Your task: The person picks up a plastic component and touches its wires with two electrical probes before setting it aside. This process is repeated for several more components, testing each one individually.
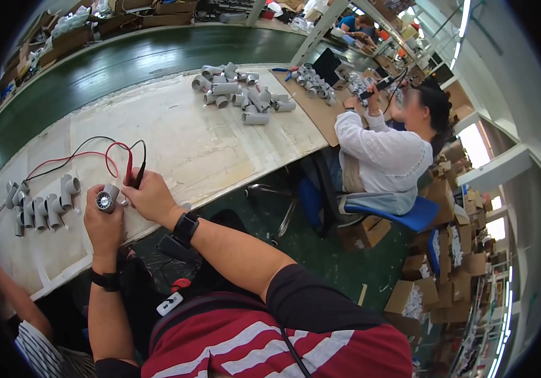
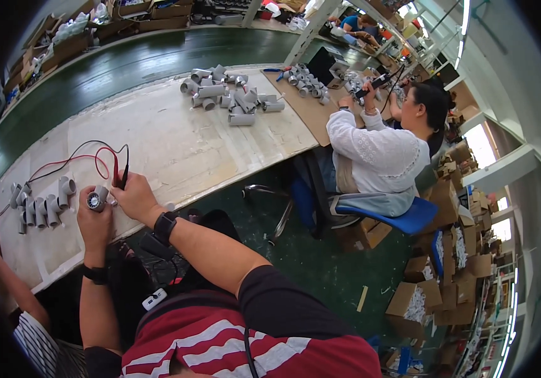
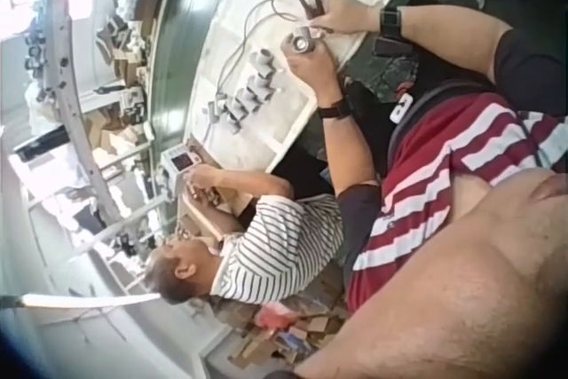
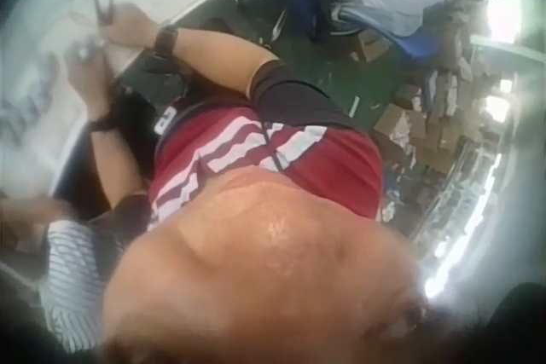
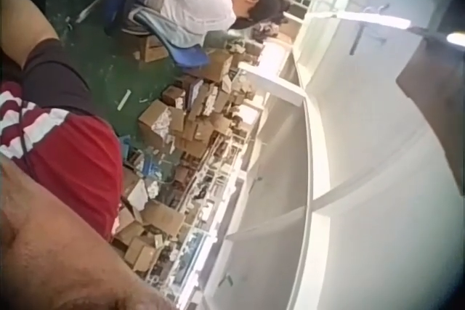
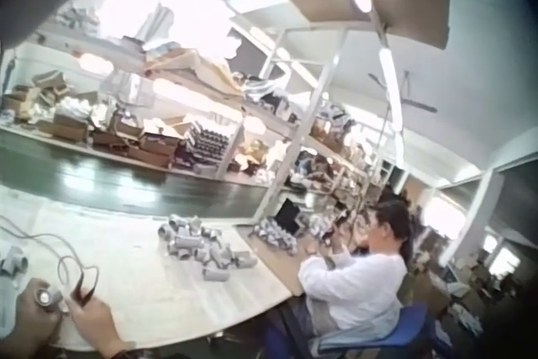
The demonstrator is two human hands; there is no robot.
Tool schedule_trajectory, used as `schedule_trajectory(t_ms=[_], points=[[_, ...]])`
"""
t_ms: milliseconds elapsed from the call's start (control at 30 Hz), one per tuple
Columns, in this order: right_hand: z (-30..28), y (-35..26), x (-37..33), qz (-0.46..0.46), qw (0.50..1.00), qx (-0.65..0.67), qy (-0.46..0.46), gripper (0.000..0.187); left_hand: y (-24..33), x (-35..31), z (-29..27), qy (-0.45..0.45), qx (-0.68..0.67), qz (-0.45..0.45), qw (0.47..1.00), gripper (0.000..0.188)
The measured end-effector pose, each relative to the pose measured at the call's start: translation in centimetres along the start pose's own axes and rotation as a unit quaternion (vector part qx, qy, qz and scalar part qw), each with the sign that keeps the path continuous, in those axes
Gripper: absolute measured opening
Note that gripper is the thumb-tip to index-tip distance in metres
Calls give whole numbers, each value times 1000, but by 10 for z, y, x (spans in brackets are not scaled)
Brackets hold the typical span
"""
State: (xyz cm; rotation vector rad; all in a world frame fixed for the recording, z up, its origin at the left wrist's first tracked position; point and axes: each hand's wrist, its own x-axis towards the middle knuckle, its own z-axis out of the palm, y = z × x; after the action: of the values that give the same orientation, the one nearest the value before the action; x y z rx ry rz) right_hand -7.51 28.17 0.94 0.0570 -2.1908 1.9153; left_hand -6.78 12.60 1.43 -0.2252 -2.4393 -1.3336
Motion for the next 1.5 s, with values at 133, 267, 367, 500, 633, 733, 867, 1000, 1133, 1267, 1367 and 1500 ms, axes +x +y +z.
schedule_trajectory(t_ms=[133, 267, 367, 500, 633, 733, 867, 1000, 1133, 1267, 1367, 1500], points=[[4, 16, 4, -32, 999, -11, 5, 17, -18, -5, -3, 8, 33, -5, 999, 37], [-8, 35, 11, -124, 975, -184, -32, 19, -12, 9, 10, 7, -41, 65, 997, 33], [-25, -9, 11, 70, 994, -53, -71, 18, 4, 14, 14, 9, -5, 21, 1000, 33], [-10, -2, 3, 96, 993, 26, -60, 17, -1, 4, 6, 9, 14, 29, 999, 30], [-14, -10, 4, 72, 994, -49, -67, 16, -2, 1, 5, 19, 13, 58, 998, 30], [-19, -12, 2, 65, 992, -78, -75, 16, -3, -3, 4, 21, 17, 77, 997, 34], [-20, -9, 3, 92, 994, 12, -60, 16, -5, -3, 2, 20, 31, 109, 993, 41], [-16, -5, 6, 134, 976, 172, -9, 15, -4, -2, 4, 25, 35, 132, 990, 40], [-11, -3, 9, 139, 971, 195, -10, 15, -4, -1, 5, 36, 23, 140, 989, 37], [-8, -3, 9, 135, 974, 180, -18, 17, -5, 0, 6, 35, 25, 134, 990, 36], [-6, -4, 10, 133, 975, 175, -15, 19, -4, 1, 5, 30, 24, 126, 991, 36], [-4, -6, 11, 130, 980, 150, -24, 19, -3, 2, 3, 26, 32, 114, 993, 35]])
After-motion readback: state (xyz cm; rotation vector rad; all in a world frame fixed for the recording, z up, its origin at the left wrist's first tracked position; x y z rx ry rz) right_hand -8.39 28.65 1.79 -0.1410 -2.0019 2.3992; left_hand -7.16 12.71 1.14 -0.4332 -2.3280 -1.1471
